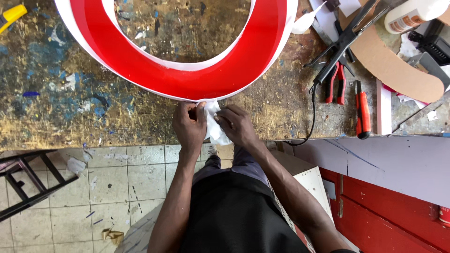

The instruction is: The person applies glue to the edge of a red and white circular sign and presses a white strip into place. They wipe away excess glue with a cloth, then use a rotary tool to trim the edge of the sign.

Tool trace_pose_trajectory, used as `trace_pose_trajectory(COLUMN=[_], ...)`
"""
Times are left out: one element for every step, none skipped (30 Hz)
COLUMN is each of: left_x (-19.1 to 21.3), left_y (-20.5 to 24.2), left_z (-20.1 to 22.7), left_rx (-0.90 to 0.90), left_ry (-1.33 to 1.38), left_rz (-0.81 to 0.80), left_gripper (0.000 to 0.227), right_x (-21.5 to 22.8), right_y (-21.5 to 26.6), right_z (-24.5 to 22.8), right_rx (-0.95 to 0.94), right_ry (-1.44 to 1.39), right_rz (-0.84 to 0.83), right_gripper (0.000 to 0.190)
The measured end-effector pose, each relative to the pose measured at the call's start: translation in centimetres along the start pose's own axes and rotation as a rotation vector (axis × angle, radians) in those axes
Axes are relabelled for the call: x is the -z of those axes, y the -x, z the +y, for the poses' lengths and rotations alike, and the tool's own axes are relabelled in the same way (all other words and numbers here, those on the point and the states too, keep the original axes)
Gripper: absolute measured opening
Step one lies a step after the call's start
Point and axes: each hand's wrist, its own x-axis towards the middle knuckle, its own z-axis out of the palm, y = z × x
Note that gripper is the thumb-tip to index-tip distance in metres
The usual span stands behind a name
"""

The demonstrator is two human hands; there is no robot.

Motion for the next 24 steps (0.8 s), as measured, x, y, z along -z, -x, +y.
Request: trace_pose_trajectory(left_x=[-0.1,-0.3,-0.4,-0.3,-0.2,-0.2,-0.1,0.0,0.0,0.1,0.2,0.3,0.3,0.2,0.2,0.4,0.7,1.1,1.3,1.5,1.7,2.2,2.6,3.1], left_y=[0.2,0.4,0.4,0.4,0.4,0.4,0.6,0.7,0.7,0.8,0.7,0.7,0.8,0.9,1.0,0.9,0.8,0.7,0.9,1.1,1.4,1.5,1.5,1.5], left_z=[-0.2,-0.4,-0.7,-0.8,-1.0,-1.1,-1.2,-1.3,-1.4,-1.1,-0.9,-0.6,-0.9,-1.3,-1.6,-1.4,-1.1,-0.9,-0.7,-0.6,-0.4,-0.1,0.1,0.4], left_rx=[0.003,-0.004,-0.014,-0.014,-0.019,-0.024,-0.022,-0.016,-0.013,-0.014,-0.002,0.011,0.006,0.007,0.011,0.008,-0.020,-0.048,-0.051,-0.063,-0.075,-0.078,-0.120,-0.162], left_ry=[0.002,0.001,0.000,0.002,0.004,0.006,0.004,0.026,0.050,0.050,0.058,0.066,0.068,0.062,0.056,0.057,0.066,0.075,0.077,0.099,0.121,0.123,0.129,0.136], left_rz=[-0.002,0.002,0.006,0.006,-0.002,-0.009,-0.011,-0.009,-0.008,-0.010,-0.003,0.004,0.003,-0.004,-0.012,-0.014,-0.040,-0.066,-0.067,-0.093,-0.120,-0.123,-0.153,-0.182], left_gripper=[0.026,0.027,0.027,0.027,0.027,0.027,0.027,0.025,0.023,0.023,0.021,0.018,0.018,0.020,0.021,0.021,0.018,0.014,0.014,0.007,0.005,0.005,0.010,0.016], right_x=[0.1,0.1,0.0,0.2,0.4,0.6,1.0,1.4,1.9,2.5,3.2,3.8,4.1,4.4,4.7,5.1,5.4,5.8,6.2,6.6,7.0,6.6,6.1,5.7], right_y=[0.2,0.5,0.6,0.7,0.7,0.8,0.9,1.0,1.0,1.3,1.4,1.5,2.4,3.2,4.1,4.8,5.6,6.3,6.2,6.0,5.9,6.3,6.6,6.8], right_z=[0.3,0.5,0.8,0.5,0.3,0.0,-0.4,-0.7,-1.0,-1.4,-1.6,-1.9,-1.3,-0.6,0.1,0.4,0.7,1.0,0.4,-0.2,-0.9,-1.0,-1.0,-1.0], right_rx=[-0.003,-0.010,-0.015,-0.015,-0.016,-0.017,-0.021,-0.040,-0.058,-0.060,-0.052,-0.045,-0.044,-0.066,-0.091,-0.092,-0.184,-0.277,-0.277,-0.320,-0.365,-0.366,-0.324,-0.281], right_ry=[0.002,0.004,0.005,0.007,0.012,0.017,0.015,-0.017,-0.048,-0.048,-0.005,0.038,0.040,0.096,0.153,0.155,0.240,0.325,0.327,0.345,0.363,0.365,0.362,0.360], right_rz=[-0.002,0.002,0.008,0.008,0.004,0.001,-0.001,-0.008,-0.012,-0.010,-0.034,-0.058,-0.054,-0.049,-0.046,-0.043,0.015,0.073,0.077,0.116,0.157,0.161,0.171,0.181], right_gripper=[0.006,0.006,0.006,0.006,0.006,0.007,0.007,0.007,0.006,0.006,0.005,0.005,0.005,0.002,0.004,0.004,0.020,0.036,0.036,0.044,0.052,0.052,0.044,0.036])
